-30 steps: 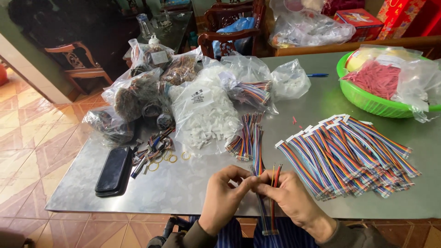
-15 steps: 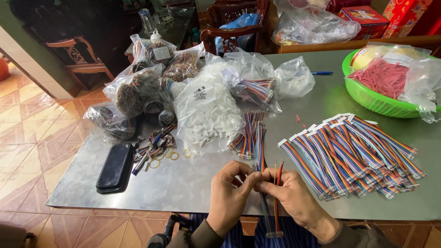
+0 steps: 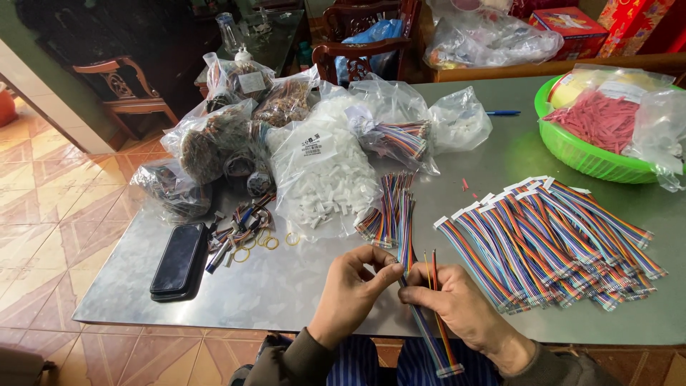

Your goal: Assembling electronic wire harnesses by manually inserting wire bundles into plastic connectors

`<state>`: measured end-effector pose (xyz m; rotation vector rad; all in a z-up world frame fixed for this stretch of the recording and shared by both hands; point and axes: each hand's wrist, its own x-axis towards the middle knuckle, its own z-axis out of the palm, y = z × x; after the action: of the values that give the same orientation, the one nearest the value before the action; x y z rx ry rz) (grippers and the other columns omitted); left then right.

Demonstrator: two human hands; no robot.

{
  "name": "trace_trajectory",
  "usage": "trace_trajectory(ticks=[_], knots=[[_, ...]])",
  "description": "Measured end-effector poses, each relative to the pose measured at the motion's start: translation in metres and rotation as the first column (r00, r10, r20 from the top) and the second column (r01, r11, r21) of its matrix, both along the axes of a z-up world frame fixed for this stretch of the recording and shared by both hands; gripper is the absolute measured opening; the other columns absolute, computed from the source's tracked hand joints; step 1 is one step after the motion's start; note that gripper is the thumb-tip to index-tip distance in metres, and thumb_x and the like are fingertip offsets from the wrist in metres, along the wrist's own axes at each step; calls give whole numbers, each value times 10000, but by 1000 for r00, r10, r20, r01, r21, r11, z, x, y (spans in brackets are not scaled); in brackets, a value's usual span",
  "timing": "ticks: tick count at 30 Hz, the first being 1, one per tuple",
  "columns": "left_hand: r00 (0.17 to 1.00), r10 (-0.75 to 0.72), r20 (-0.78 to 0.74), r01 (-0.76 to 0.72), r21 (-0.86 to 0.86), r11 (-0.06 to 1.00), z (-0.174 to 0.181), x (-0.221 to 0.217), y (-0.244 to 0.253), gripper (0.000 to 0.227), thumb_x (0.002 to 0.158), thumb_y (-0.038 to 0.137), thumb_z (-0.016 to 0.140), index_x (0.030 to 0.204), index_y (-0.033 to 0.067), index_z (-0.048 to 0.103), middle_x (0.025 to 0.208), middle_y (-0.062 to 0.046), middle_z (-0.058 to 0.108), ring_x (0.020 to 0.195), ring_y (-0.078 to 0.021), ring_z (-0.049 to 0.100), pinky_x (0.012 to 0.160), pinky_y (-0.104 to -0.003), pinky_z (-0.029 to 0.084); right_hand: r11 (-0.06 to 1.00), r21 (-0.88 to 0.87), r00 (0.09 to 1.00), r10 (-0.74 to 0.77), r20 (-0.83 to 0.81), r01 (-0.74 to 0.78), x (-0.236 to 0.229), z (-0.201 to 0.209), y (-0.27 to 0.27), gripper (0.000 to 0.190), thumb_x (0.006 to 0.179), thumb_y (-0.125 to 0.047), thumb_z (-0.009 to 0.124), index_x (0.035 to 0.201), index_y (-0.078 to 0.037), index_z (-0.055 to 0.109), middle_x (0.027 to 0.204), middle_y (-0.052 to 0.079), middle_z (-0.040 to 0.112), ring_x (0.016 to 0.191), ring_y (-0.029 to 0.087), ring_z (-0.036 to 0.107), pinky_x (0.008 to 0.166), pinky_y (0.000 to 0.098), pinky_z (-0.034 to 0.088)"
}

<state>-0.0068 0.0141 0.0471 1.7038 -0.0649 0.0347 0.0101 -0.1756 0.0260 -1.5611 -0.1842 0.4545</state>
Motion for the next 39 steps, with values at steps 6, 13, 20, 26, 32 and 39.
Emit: trace_trajectory(ticks=[6, 13, 20, 26, 32, 39], knots=[[995, 51, -81, -64, -172, 983, -17, 7, 1, 165, 873, 172, 795, 770, 100, 689, 742, 11, 640, 674, -80, 550, 649, -253, 465, 991, -116, 956, -33, 291, 69, 4, -4, 5, 148, 863, -62, 747, 716, -55, 742, 673, 27, 742, 698, 113, 652, 737, 271, 496], [975, 116, -187, -191, -457, 868, -32, 2, -24, 216, 876, 81, 766, 703, 78, 636, 627, -24, 618, 561, -73, 465, 611, -227, 375, 959, -129, 963, -236, 131, 253, 1, 1, 13, 162, 856, -152, 807, 900, -23, 894, 794, 30, 821, 755, 70, 612, 702, 235, 494], [985, 168, 38, -172, 243, 955, -29, 38, 25, 115, 819, 165, 757, 930, 140, 735, 908, -29, 716, 797, -165, 623, 654, -318, 484, 948, 231, 976, -209, -65, 218, 22, -20, 0, 135, 873, -10, 750, 752, 44, 726, 752, 133, 719, 707, 173, 615, 705, 287, 489], [884, 42, 466, -437, 788, 434, -43, 108, 68, 334, 926, 244, 643, 1209, 68, 664, 1218, -134, 635, 1096, -305, 563, 896, -454, 482, 971, 150, 982, -186, -13, 186, 28, -13, -3, 150, 871, 11, 728, 728, 53, 730, 754, 158, 732, 727, 194, 625, 734, 303, 492], [883, -10, 469, -428, 814, 393, -55, 122, 66, 414, 890, 280, 584, 1246, 71, 615, 1357, -146, 578, 1279, -359, 487, 1004, -511, 392, 980, 79, 984, -179, -17, 180, 26, -15, -2, 157, 868, -17, 760, 727, 47, 741, 735, 142, 731, 713, 186, 620, 750, 306, 488], [901, -6, 435, -366, 766, 528, -62, 91, 64, 242, 978, 259, 553, 1168, 109, 556, 1139, -122, 560, 1032, -317, 503, 866, -469, 404, 985, 99, 989, -143, 38, 139, 32, -19, -5, 177, 858, -6, 767, 696, 43, 716, 692, 124, 690, 670, 173, 593, 718, 300, 477]])
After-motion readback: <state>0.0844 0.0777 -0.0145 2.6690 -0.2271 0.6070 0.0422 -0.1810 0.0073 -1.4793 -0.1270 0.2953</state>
